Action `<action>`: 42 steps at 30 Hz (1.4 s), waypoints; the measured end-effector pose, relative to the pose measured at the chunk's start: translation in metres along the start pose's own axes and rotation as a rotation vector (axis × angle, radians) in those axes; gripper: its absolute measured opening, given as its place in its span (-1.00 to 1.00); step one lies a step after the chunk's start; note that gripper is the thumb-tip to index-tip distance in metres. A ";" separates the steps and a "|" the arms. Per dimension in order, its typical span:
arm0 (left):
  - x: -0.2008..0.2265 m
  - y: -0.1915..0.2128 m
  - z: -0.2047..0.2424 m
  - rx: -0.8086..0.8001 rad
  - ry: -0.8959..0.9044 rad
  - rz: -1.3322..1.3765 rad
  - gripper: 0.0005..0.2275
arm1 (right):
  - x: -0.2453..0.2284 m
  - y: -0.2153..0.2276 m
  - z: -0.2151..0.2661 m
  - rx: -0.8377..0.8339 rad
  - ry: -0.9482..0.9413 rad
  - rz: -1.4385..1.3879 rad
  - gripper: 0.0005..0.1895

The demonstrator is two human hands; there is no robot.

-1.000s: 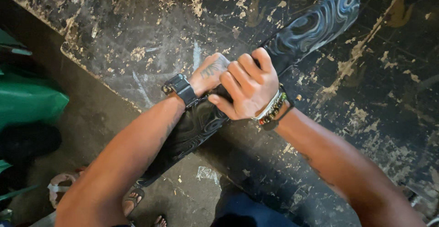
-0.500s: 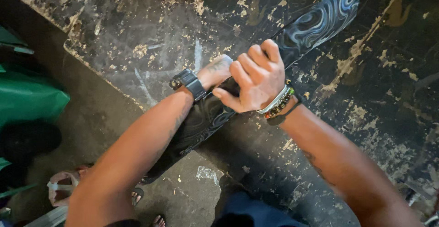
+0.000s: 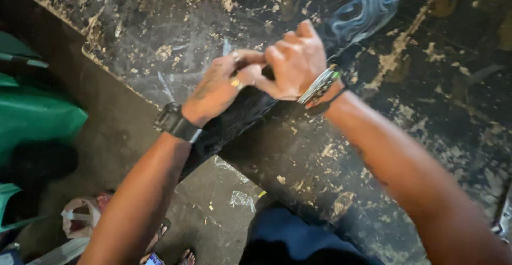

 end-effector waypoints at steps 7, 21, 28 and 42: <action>0.055 -0.079 0.025 -0.127 -0.158 -0.100 -0.69 | -0.004 0.018 0.090 0.187 -0.052 -0.032 -0.57; -0.044 -0.302 0.121 0.023 -0.079 -0.586 -0.74 | 0.027 -0.018 0.291 -0.105 -0.046 -0.214 -0.56; -0.049 -0.309 0.120 -0.066 0.118 -0.511 -0.56 | 0.050 -0.007 0.288 -0.395 0.127 -0.376 -0.58; -0.036 -0.306 0.109 -0.168 0.087 -0.556 -0.40 | 0.051 -0.014 0.283 -0.528 0.265 -0.196 -0.78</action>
Point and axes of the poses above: each hand's wrist, its own z-axis away from the middle knuckle, its own y-axis out of the back of the hand, x = y × z, the point moved 5 cm from there along -z, towards the middle knuckle, and after that the axes turned 9 degrees about -y, right-handed, at the moved point
